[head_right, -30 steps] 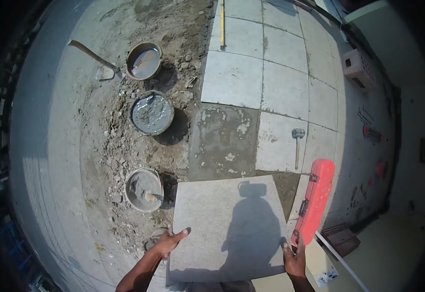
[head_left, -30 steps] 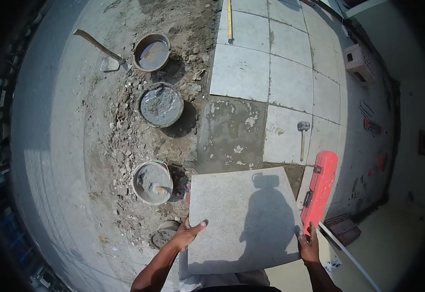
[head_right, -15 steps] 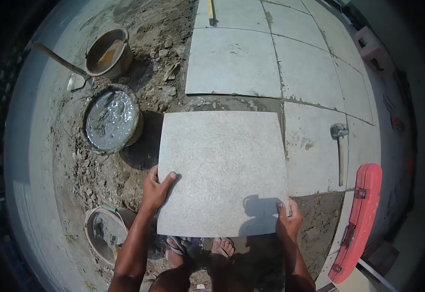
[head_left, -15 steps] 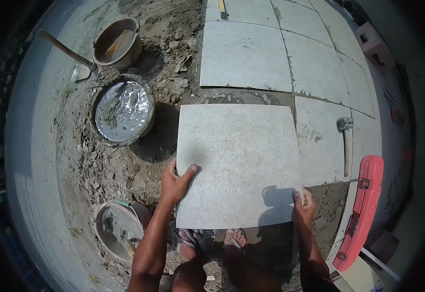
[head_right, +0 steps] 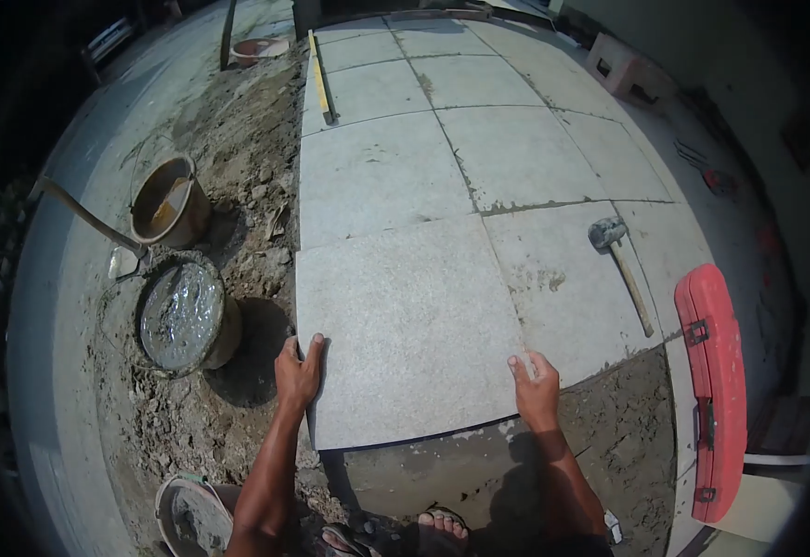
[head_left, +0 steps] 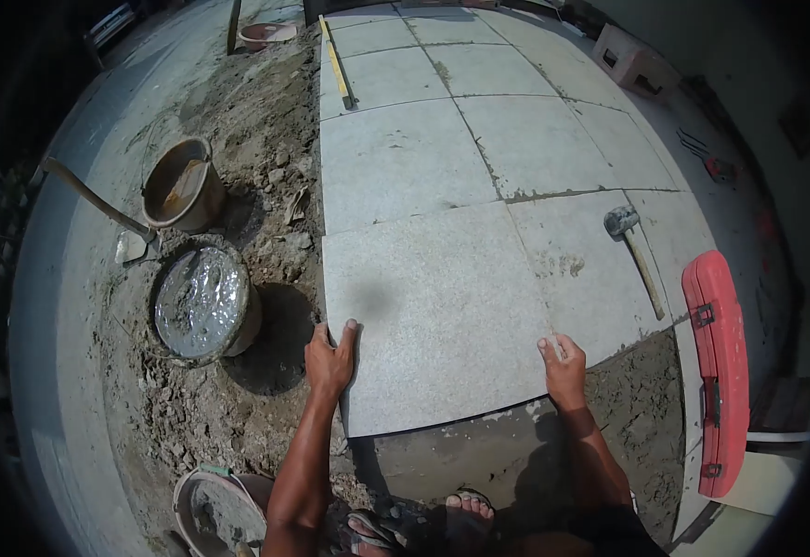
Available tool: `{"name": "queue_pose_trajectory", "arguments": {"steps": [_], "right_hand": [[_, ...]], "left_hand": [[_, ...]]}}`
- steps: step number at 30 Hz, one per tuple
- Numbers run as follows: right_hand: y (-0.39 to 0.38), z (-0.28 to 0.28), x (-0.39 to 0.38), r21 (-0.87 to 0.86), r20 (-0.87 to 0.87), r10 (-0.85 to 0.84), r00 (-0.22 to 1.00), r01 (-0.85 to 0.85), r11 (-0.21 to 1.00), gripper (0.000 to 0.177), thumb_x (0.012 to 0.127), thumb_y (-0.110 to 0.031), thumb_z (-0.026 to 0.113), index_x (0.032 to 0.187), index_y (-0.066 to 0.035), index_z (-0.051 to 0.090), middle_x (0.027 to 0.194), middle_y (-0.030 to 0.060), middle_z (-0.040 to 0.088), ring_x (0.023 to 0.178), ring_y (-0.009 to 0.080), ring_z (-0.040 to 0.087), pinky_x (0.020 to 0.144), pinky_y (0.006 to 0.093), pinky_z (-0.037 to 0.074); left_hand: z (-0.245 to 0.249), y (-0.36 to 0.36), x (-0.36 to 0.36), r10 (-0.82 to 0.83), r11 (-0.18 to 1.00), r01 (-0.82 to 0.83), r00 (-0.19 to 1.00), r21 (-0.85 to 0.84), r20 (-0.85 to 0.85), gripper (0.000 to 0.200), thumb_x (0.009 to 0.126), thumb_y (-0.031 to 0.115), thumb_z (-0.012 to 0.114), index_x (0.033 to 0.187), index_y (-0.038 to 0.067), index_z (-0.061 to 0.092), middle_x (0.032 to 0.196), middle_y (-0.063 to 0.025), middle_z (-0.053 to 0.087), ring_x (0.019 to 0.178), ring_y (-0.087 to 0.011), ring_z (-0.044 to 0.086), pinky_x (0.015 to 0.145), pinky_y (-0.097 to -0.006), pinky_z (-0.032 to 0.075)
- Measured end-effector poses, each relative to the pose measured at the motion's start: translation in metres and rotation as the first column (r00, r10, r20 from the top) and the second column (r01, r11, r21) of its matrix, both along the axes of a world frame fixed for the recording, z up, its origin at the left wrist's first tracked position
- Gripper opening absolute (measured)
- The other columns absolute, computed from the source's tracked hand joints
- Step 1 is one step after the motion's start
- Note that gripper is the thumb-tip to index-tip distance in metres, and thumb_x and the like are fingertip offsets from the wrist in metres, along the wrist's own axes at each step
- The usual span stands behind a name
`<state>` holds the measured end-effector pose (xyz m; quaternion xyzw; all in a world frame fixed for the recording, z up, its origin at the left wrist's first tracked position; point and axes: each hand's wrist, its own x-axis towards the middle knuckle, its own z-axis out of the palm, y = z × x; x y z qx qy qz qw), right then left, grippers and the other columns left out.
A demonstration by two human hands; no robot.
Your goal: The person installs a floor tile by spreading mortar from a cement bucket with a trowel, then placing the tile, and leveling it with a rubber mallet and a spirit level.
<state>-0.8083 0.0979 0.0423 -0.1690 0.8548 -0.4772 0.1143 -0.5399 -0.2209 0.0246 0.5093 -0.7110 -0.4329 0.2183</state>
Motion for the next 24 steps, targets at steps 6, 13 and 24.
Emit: {"name": "queue_pose_trajectory", "arguments": {"steps": [6,13,24], "right_hand": [[0.006,-0.018,-0.012,0.139,-0.047,0.007,0.999,0.000,0.990,0.055,0.096,-0.043,0.074,0.118,0.007,0.069,0.106,0.0276,0.073,0.105,0.0377,0.071,0.091,0.0430,0.054],[0.003,-0.010,-0.013,0.140,-0.002,0.029,1.000,-0.028,0.990,0.051,0.095,-0.044,0.075,0.116,0.003,0.070,0.105,0.0240,0.075,0.101,0.0350,0.072,0.086,0.0419,0.054],[-0.010,-0.003,-0.009,0.021,-0.092,0.033,0.995,-0.031,0.999,0.051,0.095,-0.028,0.076,0.136,0.000,0.065,0.122,0.0250,0.068,0.111,0.0369,0.067,0.098,0.0424,0.052]], "left_hand": [[-0.008,0.000,-0.009,-0.026,0.999,0.035,0.978,-0.041,0.208,0.065,0.095,0.056,0.069,0.111,-0.008,0.069,0.104,-0.0313,0.074,0.102,-0.0474,0.072,0.090,-0.0502,0.054],[0.001,-0.004,-0.015,-0.049,0.994,0.075,0.959,-0.081,0.279,0.076,0.094,0.065,0.064,0.114,-0.009,0.066,0.104,-0.0344,0.072,0.104,-0.0498,0.070,0.091,-0.0520,0.054],[0.022,-0.006,-0.015,-0.007,0.999,0.021,0.964,-0.049,0.267,0.073,0.090,0.055,0.073,0.124,-0.009,0.063,0.107,-0.0325,0.073,0.102,-0.0452,0.073,0.091,-0.0493,0.056]]}}
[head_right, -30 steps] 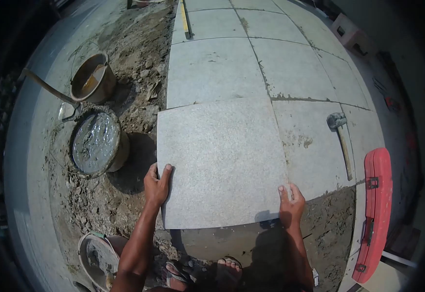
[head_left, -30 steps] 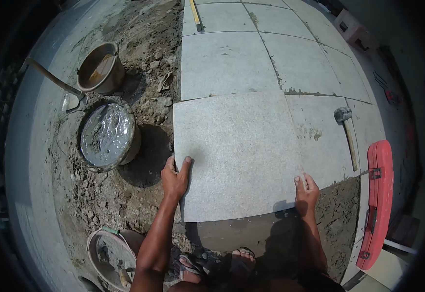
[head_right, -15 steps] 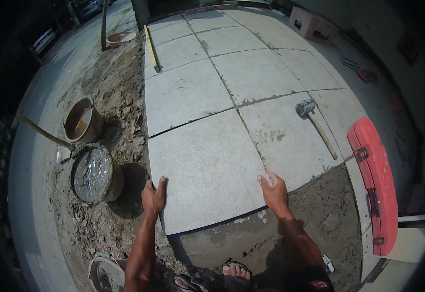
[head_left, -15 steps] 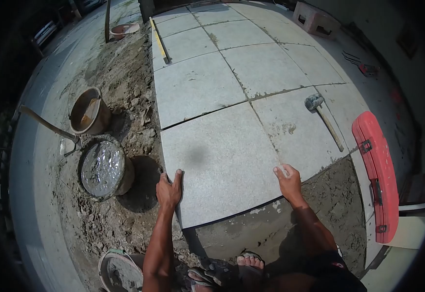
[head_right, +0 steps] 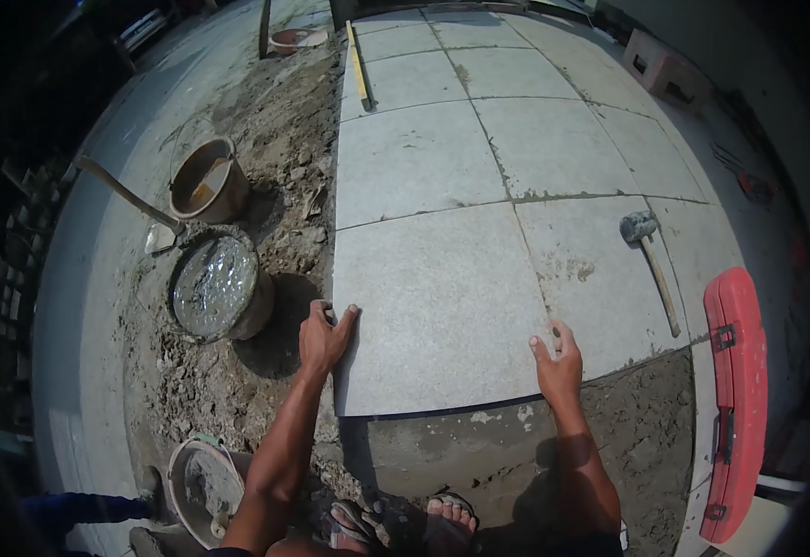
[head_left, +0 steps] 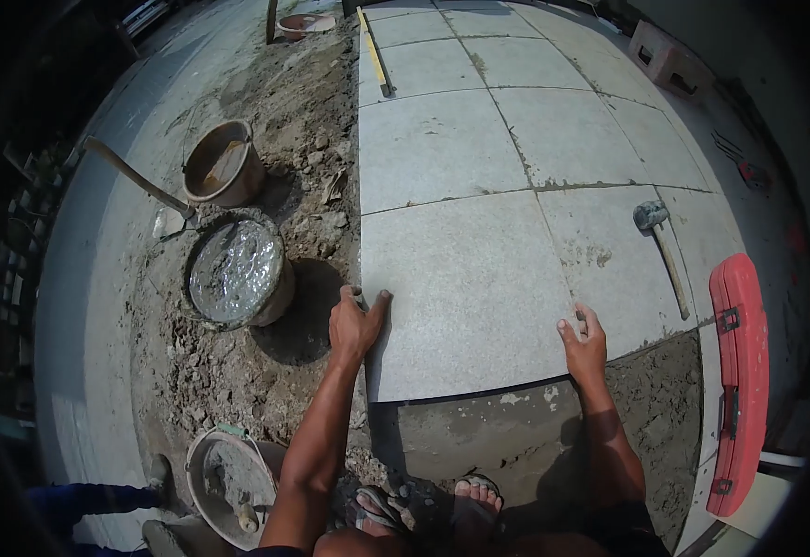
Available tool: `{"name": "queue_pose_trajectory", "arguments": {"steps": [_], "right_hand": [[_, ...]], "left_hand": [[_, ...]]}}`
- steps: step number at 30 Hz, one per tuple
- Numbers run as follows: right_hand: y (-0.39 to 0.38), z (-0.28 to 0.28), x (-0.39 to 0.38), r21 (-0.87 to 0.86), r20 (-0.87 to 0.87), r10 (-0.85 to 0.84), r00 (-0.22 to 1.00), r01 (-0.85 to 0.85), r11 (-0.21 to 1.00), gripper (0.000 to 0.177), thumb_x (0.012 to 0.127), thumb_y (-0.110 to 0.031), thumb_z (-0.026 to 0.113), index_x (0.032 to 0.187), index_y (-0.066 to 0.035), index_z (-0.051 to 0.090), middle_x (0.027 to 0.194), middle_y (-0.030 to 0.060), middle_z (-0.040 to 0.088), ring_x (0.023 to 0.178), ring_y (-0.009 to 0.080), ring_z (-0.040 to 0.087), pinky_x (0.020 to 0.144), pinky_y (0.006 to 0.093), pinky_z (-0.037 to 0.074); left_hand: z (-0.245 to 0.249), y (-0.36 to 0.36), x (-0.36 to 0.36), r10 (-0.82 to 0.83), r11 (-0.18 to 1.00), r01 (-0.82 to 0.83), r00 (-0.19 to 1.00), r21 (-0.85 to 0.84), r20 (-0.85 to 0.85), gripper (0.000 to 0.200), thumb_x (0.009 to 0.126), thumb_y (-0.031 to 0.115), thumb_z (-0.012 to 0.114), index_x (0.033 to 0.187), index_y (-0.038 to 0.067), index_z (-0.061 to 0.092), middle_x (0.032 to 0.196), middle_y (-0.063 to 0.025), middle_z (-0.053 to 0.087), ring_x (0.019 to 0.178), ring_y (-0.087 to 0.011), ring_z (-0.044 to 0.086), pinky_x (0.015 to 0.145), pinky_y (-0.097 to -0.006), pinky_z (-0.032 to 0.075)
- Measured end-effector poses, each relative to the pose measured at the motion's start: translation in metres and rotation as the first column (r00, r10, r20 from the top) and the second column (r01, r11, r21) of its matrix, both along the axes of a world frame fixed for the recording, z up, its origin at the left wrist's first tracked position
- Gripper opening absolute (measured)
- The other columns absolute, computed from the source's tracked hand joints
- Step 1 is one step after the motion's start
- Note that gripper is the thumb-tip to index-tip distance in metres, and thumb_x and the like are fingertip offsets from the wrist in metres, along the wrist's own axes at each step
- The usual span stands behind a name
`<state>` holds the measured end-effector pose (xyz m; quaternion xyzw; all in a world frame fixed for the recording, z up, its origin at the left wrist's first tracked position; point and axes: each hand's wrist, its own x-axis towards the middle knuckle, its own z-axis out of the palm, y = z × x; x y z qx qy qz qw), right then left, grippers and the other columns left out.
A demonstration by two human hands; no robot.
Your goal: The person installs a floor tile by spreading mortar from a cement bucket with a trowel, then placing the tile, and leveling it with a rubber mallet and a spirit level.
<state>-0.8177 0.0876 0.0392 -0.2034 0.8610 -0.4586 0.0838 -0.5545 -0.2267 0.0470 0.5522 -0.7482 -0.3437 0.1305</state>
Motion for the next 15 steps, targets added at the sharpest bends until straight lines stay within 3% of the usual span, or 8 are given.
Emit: {"name": "queue_pose_trajectory", "arguments": {"steps": [4,9,13,15], "right_hand": [[0.000,0.014,0.004,0.196,-0.061,0.095,0.994,-0.082,0.977,0.055,0.095,-0.023,0.076,0.143,-0.002,0.061,0.129,0.0246,0.063,0.119,0.0380,0.064,0.101,0.0436,0.051],[-0.007,0.029,0.017,0.427,-0.063,0.120,0.991,-0.082,0.901,0.060,0.095,-0.029,0.075,0.148,-0.006,0.058,0.126,0.0224,0.058,0.117,0.0407,0.061,0.101,0.0467,0.051],[-0.003,0.024,0.012,0.421,-0.123,0.107,0.987,-0.046,0.906,0.063,0.095,-0.036,0.074,0.148,-0.007,0.058,0.129,0.0217,0.055,0.119,0.0408,0.058,0.101,0.0480,0.050],[-0.005,0.026,0.009,0.447,-0.057,0.116,0.992,-0.079,0.891,0.065,0.095,-0.040,0.074,0.149,-0.008,0.057,0.133,0.0213,0.053,0.122,0.0407,0.056,0.103,0.0484,0.049]], "left_hand": [[-0.016,-0.001,0.009,-0.022,0.999,0.021,0.999,-0.039,-0.041,0.075,0.087,0.051,0.077,0.131,-0.008,0.061,0.113,-0.0318,0.072,0.107,-0.0439,0.071,0.095,-0.0481,0.055],[-0.007,0.003,0.011,-0.083,0.996,0.081,0.996,-0.044,-0.034,0.073,0.084,0.045,0.079,0.131,-0.009,0.064,0.119,-0.0298,0.072,0.114,-0.0421,0.069,0.099,-0.0465,0.053],[-0.021,-0.005,0.012,-0.136,0.989,0.133,0.989,-0.060,-0.060,0.071,0.084,0.044,0.078,0.133,-0.007,0.066,0.121,-0.0305,0.071,0.115,-0.0417,0.070,0.102,-0.0454,0.053],[-0.019,-0.007,0.012,-0.111,0.986,0.113,0.994,-0.121,0.018,0.067,0.087,0.044,0.076,0.131,-0.006,0.068,0.119,-0.0297,0.073,0.115,-0.0402,0.071,0.100,-0.0446,0.053]]}}
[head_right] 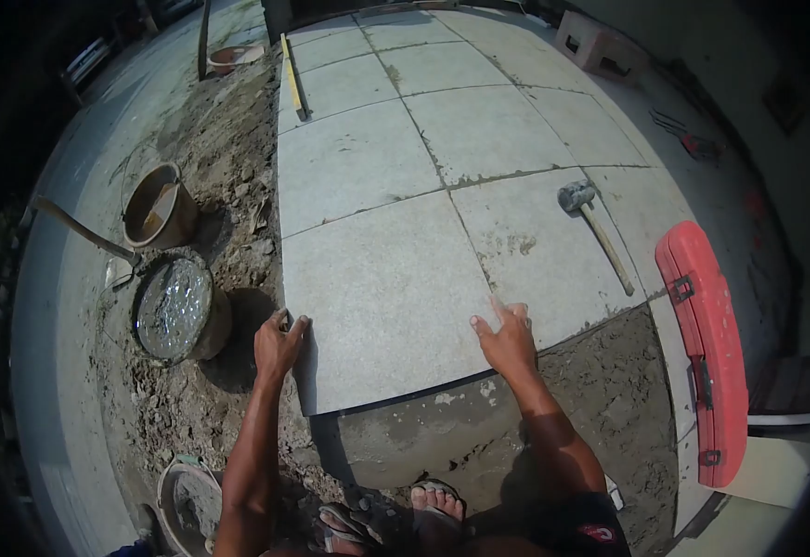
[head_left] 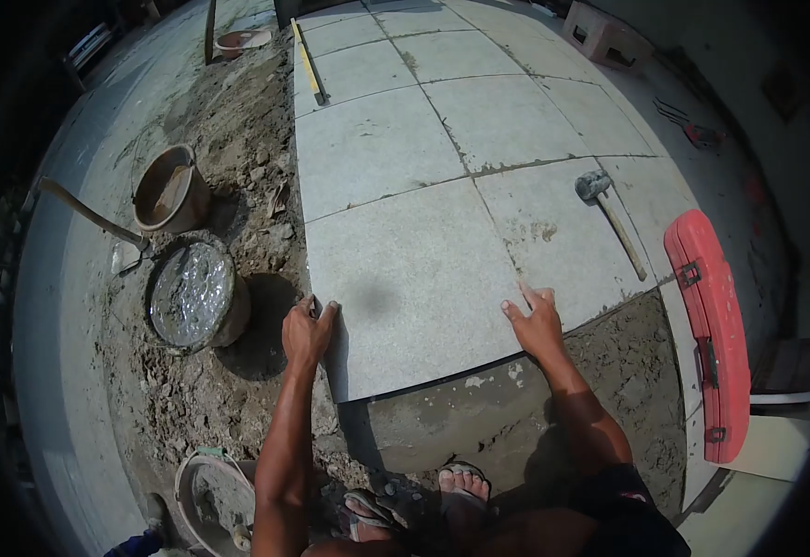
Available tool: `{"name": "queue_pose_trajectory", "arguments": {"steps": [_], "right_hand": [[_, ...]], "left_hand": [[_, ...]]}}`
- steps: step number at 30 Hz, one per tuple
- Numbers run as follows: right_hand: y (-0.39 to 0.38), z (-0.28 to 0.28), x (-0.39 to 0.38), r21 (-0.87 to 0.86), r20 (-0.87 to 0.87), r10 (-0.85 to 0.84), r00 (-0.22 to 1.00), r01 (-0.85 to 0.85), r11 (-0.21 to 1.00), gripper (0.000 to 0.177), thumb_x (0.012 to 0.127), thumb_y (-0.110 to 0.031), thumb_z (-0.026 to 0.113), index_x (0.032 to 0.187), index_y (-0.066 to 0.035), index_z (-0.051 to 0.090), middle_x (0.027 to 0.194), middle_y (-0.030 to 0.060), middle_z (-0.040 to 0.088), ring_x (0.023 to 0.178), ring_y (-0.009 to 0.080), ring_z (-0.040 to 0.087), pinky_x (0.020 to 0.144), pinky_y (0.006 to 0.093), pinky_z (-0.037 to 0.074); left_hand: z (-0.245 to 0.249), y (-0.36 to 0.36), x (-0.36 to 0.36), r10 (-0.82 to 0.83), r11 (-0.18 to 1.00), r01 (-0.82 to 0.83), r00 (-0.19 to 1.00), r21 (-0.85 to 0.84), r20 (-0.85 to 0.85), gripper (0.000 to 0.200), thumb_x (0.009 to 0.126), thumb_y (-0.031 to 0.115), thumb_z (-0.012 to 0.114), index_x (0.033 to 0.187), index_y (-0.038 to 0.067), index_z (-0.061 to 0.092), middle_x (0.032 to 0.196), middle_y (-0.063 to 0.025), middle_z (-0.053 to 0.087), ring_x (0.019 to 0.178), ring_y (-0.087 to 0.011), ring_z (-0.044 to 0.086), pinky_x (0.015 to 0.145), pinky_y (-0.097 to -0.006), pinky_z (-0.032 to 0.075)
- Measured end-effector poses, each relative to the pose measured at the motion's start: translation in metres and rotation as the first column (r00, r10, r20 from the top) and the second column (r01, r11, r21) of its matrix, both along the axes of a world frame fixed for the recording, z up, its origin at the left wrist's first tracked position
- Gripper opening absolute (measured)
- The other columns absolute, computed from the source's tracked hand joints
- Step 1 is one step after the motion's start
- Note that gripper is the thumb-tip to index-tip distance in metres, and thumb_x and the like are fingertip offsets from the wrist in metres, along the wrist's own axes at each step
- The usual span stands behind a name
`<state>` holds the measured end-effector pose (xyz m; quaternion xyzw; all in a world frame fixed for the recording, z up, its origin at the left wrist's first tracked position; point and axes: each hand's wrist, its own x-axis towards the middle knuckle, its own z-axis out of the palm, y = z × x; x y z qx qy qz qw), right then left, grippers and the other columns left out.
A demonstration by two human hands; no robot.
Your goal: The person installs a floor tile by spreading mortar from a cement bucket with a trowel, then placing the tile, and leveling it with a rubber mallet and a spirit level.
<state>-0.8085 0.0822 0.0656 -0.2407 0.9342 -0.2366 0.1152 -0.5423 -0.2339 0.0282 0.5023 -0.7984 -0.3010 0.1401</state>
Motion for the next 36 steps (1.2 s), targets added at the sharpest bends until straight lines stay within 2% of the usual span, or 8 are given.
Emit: {"name": "queue_pose_trajectory", "arguments": {"steps": [10,11,13,18,20,24,28,36], "right_hand": [[0.000,0.005,-0.003,0.023,0.044,0.001,0.999,-0.002,1.000,0.066,0.095,-0.040,0.074,0.150,-0.008,0.056,0.133,0.0206,0.053,0.122,0.0407,0.057,0.104,0.0493,0.049],[-0.002,0.021,-0.002,0.029,-0.114,0.003,0.994,0.000,1.000,0.066,0.094,-0.039,0.074,0.149,-0.006,0.056,0.132,0.0207,0.053,0.122,0.0404,0.057,0.103,0.0499,0.049],[-0.004,0.050,-0.008,-0.059,-0.311,-0.026,0.950,0.008,0.998,0.063,0.094,-0.037,0.075,0.145,-0.004,0.058,0.130,0.0209,0.055,0.121,0.0399,0.057,0.102,0.0507,0.049],[0.009,0.075,-0.084,-0.293,-0.334,-0.187,0.924,0.087,0.952,0.057,0.095,-0.039,0.075,0.139,-0.004,0.064,0.128,0.0206,0.061,0.123,0.0391,0.058,0.102,0.0498,0.049],[0.019,0.077,-0.111,-0.229,-0.325,-0.239,0.915,0.169,0.959,0.058,0.095,-0.040,0.074,0.140,-0.005,0.063,0.131,0.0202,0.060,0.125,0.0388,0.058,0.104,0.0499,0.049],[0.041,0.056,-0.167,0.002,-0.383,-0.307,0.871,0.333,0.943,0.062,0.095,-0.043,0.072,0.144,-0.008,0.059,0.139,0.0186,0.056,0.130,0.0390,0.056,0.108,0.0513,0.047],[0.056,0.041,-0.207,0.180,-0.431,-0.390,0.814,0.501,0.847,0.064,0.096,-0.041,0.071,0.148,-0.008,0.053,0.143,0.0194,0.054,0.135,0.0408,0.053,0.112,0.0545,0.043],[0.076,0.009,-0.258,0.342,-0.452,-0.264,0.852,0.438,0.831,0.046,0.103,-0.033,0.061,0.140,-0.005,0.058,0.138,0.0244,0.058,0.131,0.0401,0.057,0.107,0.0511,0.048]], "left_hand": [[0.046,0.016,-0.013,-0.028,0.998,0.015,0.971,0.056,0.238,0.065,0.086,0.048,0.077,0.132,0.001,0.071,0.122,-0.0248,0.073,0.116,-0.0406,0.069,0.098,-0.0460,0.055],[0.036,0.017,-0.012,-0.031,0.998,0.017,0.970,0.059,0.241,0.065,0.086,0.048,0.077,0.132,0.001,0.071,0.122,-0.0248,0.073,0.116,-0.0406,0.069,0.098,-0.0460,0.055],[0.005,0.017,-0.008,-0.098,0.947,0.127,0.989,-0.293,0.114,0.070,0.086,0.051,0.078,0.138,0.006,0.067,0.140,-0.0249,0.063,0.130,-0.0425,0.060,0.106,-0.0485,0.049],[-0.013,0.018,-0.021,-0.310,0.894,0.347,0.936,-0.284,0.170,0.085,0.086,0.059,0.076,0.150,0.006,0.056,0.160,-0.0311,0.040,0.148,-0.0500,0.039,0.120,-0.0559,0.034],[-0.022,0.019,-0.025,-0.368,0.894,0.404,0.909,-0.196,0.195,0.096,0.088,0.064,0.073,0.161,0.010,0.042,0.170,-0.0305,0.020,0.156,-0.0551,0.017,0.124,-0.0670,0.017],[-0.032,0.031,-0.030,-0.322,0.901,0.364,0.926,-0.238,0.196,0.098,0.088,0.061,0.074,0.163,0.011,0.037,0.171,-0.0299,0.015,0.159,-0.0516,0.008,0.126,-0.0631,0.014],[-0.033,0.032,-0.031,-0.329,0.911,0.354,0.934,-0.214,0.141,0.098,0.087,0.057,0.079,0.163,0.011,0.037,0.171,-0.0299,0.015,0.159,-0.0514,0.008,0.127,-0.0624,0.015],[-0.036,0.034,-0.033,-0.319,0.911,0.348,0.935,-0.220,0.157,0.103,0.085,0.059,0.080,0.163,0.008,0.036,0.171,-0.0298,0.017,0.159,-0.0509,0.010,0.125,-0.0652,0.016]]}}
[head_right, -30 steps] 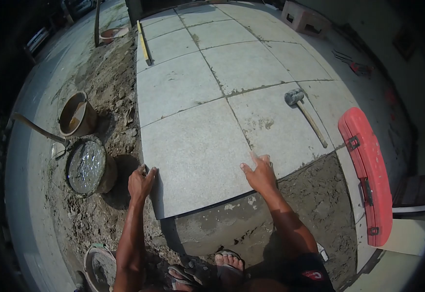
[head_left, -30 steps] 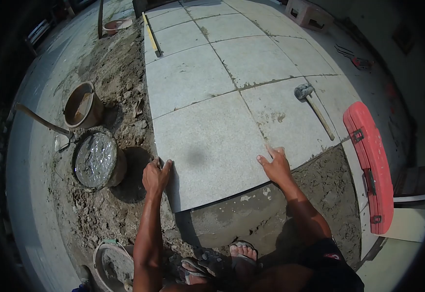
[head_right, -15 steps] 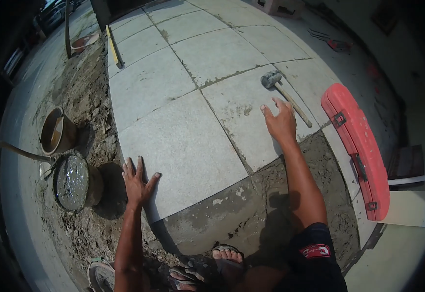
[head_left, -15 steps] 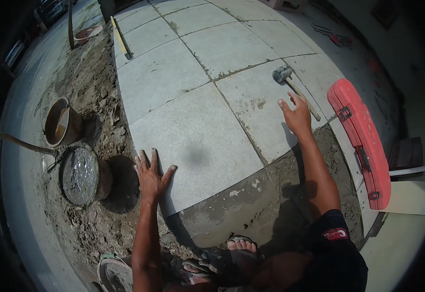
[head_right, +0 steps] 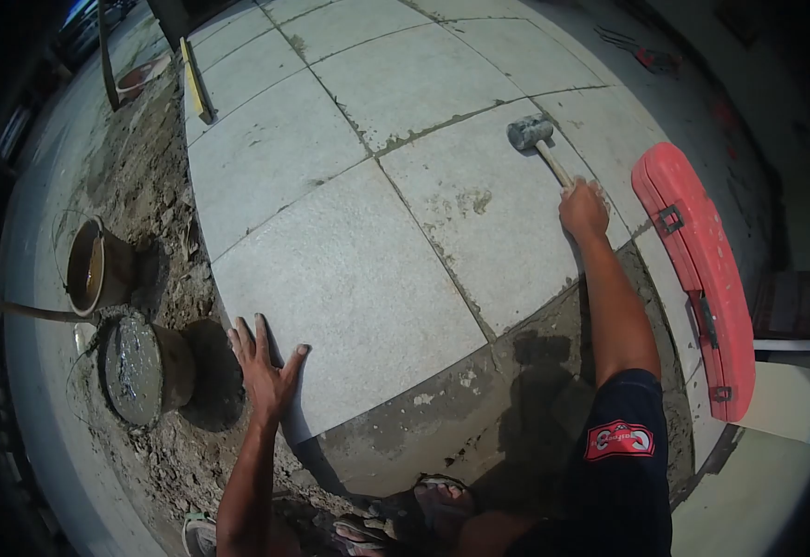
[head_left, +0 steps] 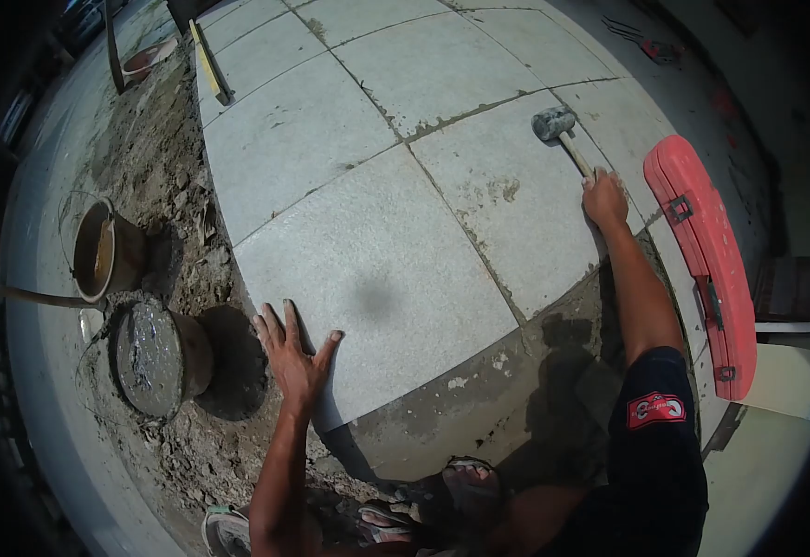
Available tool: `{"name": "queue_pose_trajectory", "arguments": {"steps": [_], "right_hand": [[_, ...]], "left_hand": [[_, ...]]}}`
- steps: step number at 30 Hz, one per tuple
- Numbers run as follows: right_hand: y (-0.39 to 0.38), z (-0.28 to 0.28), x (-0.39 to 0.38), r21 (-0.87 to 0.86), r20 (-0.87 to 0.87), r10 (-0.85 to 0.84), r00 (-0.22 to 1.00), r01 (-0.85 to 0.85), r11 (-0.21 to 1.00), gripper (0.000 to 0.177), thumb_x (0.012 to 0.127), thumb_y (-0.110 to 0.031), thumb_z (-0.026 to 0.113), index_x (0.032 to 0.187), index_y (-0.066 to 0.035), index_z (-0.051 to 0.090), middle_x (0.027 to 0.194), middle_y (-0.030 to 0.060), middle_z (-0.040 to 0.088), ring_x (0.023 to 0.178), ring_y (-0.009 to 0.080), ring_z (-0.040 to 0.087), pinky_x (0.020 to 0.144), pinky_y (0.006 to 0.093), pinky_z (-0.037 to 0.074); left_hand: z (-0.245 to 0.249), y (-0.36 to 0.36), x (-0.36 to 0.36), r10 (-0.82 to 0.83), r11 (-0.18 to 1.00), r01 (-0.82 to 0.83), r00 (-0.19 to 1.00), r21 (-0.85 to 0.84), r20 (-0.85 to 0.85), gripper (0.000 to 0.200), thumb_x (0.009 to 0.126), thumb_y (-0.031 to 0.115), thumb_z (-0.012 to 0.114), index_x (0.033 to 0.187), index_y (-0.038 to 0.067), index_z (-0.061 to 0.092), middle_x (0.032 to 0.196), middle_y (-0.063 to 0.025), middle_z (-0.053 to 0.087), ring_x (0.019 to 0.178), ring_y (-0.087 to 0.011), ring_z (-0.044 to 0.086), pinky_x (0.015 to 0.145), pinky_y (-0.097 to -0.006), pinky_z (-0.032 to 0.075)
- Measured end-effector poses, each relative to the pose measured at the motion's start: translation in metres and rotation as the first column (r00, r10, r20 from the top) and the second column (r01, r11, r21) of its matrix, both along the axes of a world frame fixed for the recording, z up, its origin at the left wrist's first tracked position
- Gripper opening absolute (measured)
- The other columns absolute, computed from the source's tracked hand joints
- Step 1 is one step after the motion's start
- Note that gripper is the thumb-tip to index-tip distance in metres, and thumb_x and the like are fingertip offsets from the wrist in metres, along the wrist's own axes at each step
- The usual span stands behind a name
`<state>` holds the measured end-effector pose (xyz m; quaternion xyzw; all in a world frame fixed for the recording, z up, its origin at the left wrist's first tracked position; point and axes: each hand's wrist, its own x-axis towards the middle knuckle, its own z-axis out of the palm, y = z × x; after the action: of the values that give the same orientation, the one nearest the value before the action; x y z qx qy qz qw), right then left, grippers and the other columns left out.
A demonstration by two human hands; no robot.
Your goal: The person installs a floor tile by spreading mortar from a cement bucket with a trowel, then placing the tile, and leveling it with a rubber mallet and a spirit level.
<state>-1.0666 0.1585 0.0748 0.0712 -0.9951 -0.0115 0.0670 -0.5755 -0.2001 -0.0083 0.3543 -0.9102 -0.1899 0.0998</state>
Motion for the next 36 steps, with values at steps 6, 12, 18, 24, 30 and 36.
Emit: {"name": "queue_pose_trajectory", "arguments": {"steps": [6,12,18,24,30,36], "right_hand": [[-0.025,0.004,0.023,-0.269,0.019,0.053,0.998,-0.046,0.962,0.030,0.105,-0.026,0.057,0.112,0.002,0.066,0.092,0.0157,0.068,0.082,0.0334,0.071,0.074,0.0451,0.056],[-0.084,0.072,0.170,-0.959,0.180,0.463,0.868,0.049,0.280,0.038,0.110,-0.038,0.055,0.110,-0.002,0.063,0.078,-0.0021,0.051,0.062,0.0039,0.047,0.056,0.0212,0.038],[-0.142,0.060,0.261,-0.939,-0.229,0.599,0.768,-0.336,0.071,0.031,0.112,-0.032,0.051,0.114,-0.002,0.057,0.082,0.0036,0.056,0.065,0.0119,0.053,0.059,0.0285,0.044],[-0.177,-0.006,0.277,-0.606,0.355,0.671,0.651,-0.386,0.695,0.031,0.109,-0.029,0.051,0.120,-0.001,0.055,0.093,0.0320,0.067,0.087,0.0571,0.063,0.073,0.0587,0.050],[-0.183,-0.006,0.308,-0.707,0.056,0.729,0.682,-0.488,0.511,0.033,0.110,-0.033,0.048,0.115,0.000,0.054,0.098,0.0323,0.069,0.092,0.0562,0.065,0.077,0.0610,0.051],[-0.179,-0.006,0.312,-0.678,0.204,0.675,0.709,-0.396,0.620,0.033,0.109,-0.033,0.049,0.115,-0.001,0.053,0.094,0.0339,0.069,0.089,0.0558,0.066,0.077,0.0616,0.052]], "left_hand": [[0.013,-0.024,-0.018,-0.170,0.979,0.189,0.964,-0.074,0.204,0.118,0.081,0.084,0.062,0.164,0.006,0.031,0.171,-0.0277,0.019,0.160,-0.0467,0.010,0.125,-0.0678,0.001],[0.020,-0.044,-0.053,-0.373,0.910,0.406,0.889,-0.082,0.265,0.131,0.065,0.099,0.059,0.167,0.022,0.030,0.173,-0.0235,0.016,0.161,-0.0446,0.008,0.124,-0.0721,0.001],[0.018,-0.039,-0.056,-0.305,0.938,0.335,0.919,-0.088,0.248,0.133,0.060,0.103,0.057,0.167,0.031,0.026,0.175,-0.0172,0.012,0.161,-0.0434,0.005,0.124,-0.0727,0.002],[0.018,-0.035,-0.055,-0.297,0.942,0.326,0.920,-0.080,0.255,0.133,0.061,0.103,0.056,0.168,0.030,0.026,0.175,-0.0175,0.013,0.161,-0.0434,0.006,0.124,-0.0713,0.003],[0.027,-0.036,-0.056,-0.306,0.941,0.331,0.919,-0.067,0.249,0.133,0.061,0.102,0.058,0.168,0.029,0.028,0.175,-0.0184,0.014,0.161,-0.0444,0.006,0.124,-0.0718,0.003],[0.029,-0.033,-0.060,-0.285,0.953,0.301,0.925,-0.030,0.250,0.134,0.060,0.101,0.059,0.167,0.028,0.028,0.175,-0.0185,0.013,0.161,-0.0435,0.004,0.124,-0.0718,0.002]]}}
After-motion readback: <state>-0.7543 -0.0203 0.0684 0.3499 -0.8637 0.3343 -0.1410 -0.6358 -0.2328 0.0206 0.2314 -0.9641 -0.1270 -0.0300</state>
